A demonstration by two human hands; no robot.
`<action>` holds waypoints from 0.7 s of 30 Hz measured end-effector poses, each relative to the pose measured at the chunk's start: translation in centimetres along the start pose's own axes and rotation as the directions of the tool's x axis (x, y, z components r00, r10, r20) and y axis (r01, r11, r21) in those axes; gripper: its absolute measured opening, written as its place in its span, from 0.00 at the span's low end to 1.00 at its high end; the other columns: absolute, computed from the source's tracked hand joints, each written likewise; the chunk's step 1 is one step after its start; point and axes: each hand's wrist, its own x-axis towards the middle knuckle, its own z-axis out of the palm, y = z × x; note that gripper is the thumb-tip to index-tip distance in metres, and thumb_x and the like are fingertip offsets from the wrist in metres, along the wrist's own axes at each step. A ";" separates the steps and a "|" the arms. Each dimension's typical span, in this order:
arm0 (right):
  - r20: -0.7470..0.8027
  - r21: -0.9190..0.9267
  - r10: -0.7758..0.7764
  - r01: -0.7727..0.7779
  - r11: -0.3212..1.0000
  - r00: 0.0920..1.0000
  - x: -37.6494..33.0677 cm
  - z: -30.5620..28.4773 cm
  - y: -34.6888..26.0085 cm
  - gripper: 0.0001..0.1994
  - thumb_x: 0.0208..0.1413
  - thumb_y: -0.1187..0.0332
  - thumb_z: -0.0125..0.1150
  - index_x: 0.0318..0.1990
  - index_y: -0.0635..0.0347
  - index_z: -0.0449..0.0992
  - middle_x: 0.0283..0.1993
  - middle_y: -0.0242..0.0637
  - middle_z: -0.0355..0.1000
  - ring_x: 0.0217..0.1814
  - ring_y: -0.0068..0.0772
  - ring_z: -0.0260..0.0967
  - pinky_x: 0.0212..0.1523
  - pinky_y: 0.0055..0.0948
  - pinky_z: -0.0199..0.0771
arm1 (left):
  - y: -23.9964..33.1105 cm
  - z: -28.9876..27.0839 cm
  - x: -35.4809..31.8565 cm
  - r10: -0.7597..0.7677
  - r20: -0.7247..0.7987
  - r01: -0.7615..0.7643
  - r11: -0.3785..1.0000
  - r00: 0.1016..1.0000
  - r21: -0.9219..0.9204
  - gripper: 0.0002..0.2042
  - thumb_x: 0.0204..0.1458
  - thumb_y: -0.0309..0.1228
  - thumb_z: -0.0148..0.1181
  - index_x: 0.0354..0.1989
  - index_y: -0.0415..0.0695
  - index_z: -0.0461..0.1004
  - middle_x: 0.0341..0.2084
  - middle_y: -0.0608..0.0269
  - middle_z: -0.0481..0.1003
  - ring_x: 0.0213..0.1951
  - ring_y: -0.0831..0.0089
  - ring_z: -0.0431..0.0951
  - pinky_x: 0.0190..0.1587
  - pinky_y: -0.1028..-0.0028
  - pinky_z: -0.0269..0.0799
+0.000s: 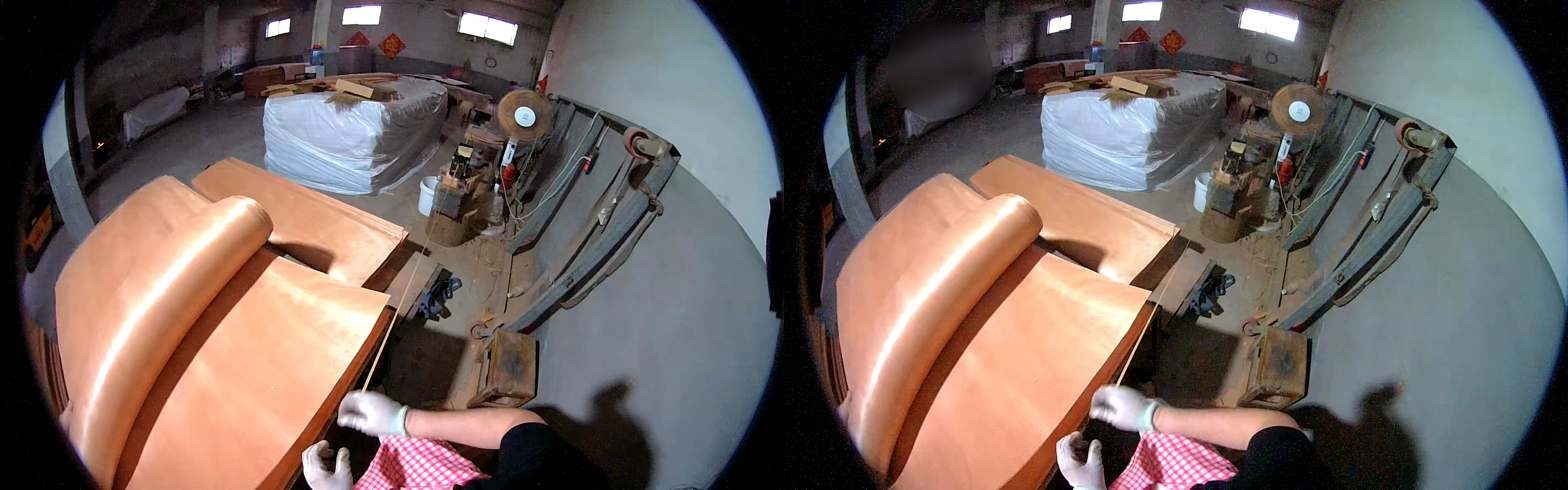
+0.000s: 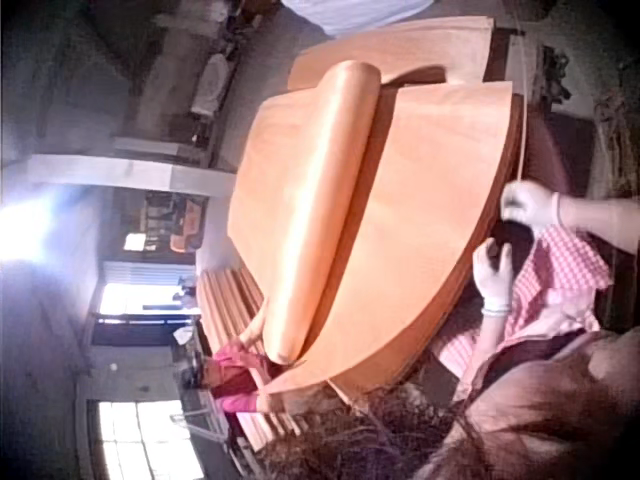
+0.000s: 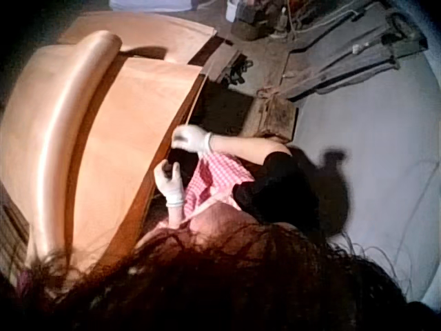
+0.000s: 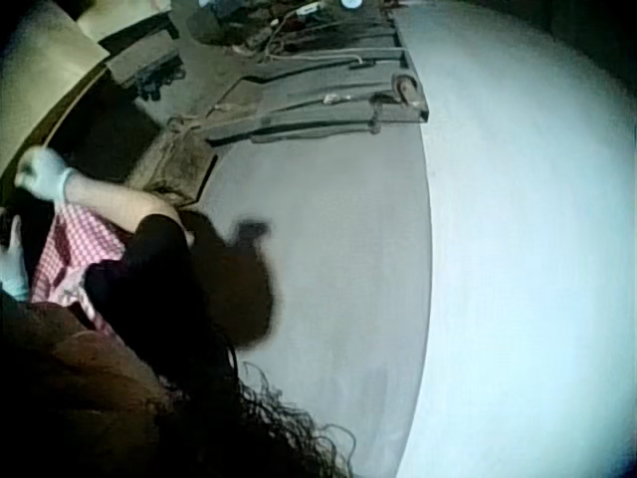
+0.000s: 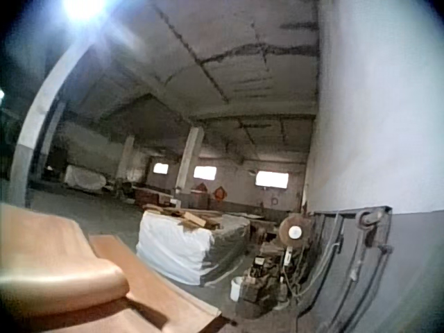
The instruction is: The person lifts large, thin sheets of wood veneer from a stack and places them onto a workbench. They use a thin wooden stick to assist in separating and aligning the sheets. Another person is visible in the background working on a separate stack of veneers.
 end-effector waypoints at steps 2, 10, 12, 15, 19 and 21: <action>0.147 0.398 0.019 -0.076 0.914 0.989 -2.1 3.0 -4.2 0.07 0.58 0.68 0.58 0.37 0.62 0.72 0.44 0.39 0.72 0.49 0.34 0.70 0.51 0.34 0.70 | 0.4 -1.0 -1.0 -0.011 -0.013 0.010 0.998 1.000 -0.054 0.19 0.44 0.25 0.70 0.45 0.39 0.72 0.34 0.60 0.72 0.33 0.69 0.73 0.38 0.73 0.72; 0.368 0.682 -0.108 -0.189 0.707 0.923 -4.6 13.8 -11.3 0.15 0.57 0.69 0.59 0.50 0.64 0.70 0.60 0.41 0.67 0.58 0.30 0.66 0.57 0.32 0.69 | -2.4 -7.7 -8.7 -0.301 -0.311 0.212 0.934 0.901 -0.288 0.10 0.41 0.30 0.65 0.32 0.39 0.76 0.28 0.54 0.75 0.33 0.62 0.75 0.39 0.66 0.72; 0.411 0.478 -0.122 -0.100 0.873 0.904 -4.0 14.8 -13.6 0.10 0.57 0.68 0.58 0.43 0.65 0.75 0.58 0.48 0.68 0.57 0.37 0.68 0.58 0.34 0.68 | -2.9 -9.8 -10.0 -0.403 -0.254 0.333 0.901 0.879 -0.276 0.10 0.42 0.27 0.62 0.34 0.39 0.77 0.30 0.55 0.76 0.35 0.65 0.76 0.41 0.69 0.72; 0.413 0.628 -0.092 -0.210 0.749 0.906 -5.1 16.6 -13.2 0.27 0.59 0.68 0.58 0.63 0.64 0.57 0.68 0.51 0.54 0.64 0.41 0.61 0.61 0.35 0.65 | -3.9 -10.6 -11.4 -0.460 -0.284 0.270 0.813 0.841 -0.516 0.05 0.47 0.22 0.61 0.33 0.38 0.75 0.28 0.60 0.76 0.33 0.73 0.76 0.37 0.75 0.71; 0.500 -0.011 -0.128 0.154 0.988 0.856 -1.7 15.4 -13.6 0.14 0.59 0.65 0.58 0.47 0.64 0.76 0.43 0.44 0.76 0.48 0.35 0.74 0.50 0.31 0.72 | -8.4 -12.8 -14.9 -0.693 -0.410 -0.013 0.501 0.593 -0.865 0.06 0.47 0.16 0.57 0.33 0.40 0.73 0.28 0.65 0.74 0.28 0.81 0.71 0.33 0.79 0.68; 0.444 -0.255 -0.038 0.167 0.952 0.895 0.8 14.1 -10.6 0.11 0.56 0.64 0.60 0.39 0.64 0.78 0.37 0.46 0.77 0.39 0.40 0.76 0.44 0.34 0.73 | -11.0 -17.8 -15.0 -0.656 -0.589 -0.104 0.621 0.472 -0.776 0.08 0.45 0.11 0.52 0.26 0.40 0.71 0.23 0.65 0.73 0.26 0.79 0.70 0.30 0.80 0.66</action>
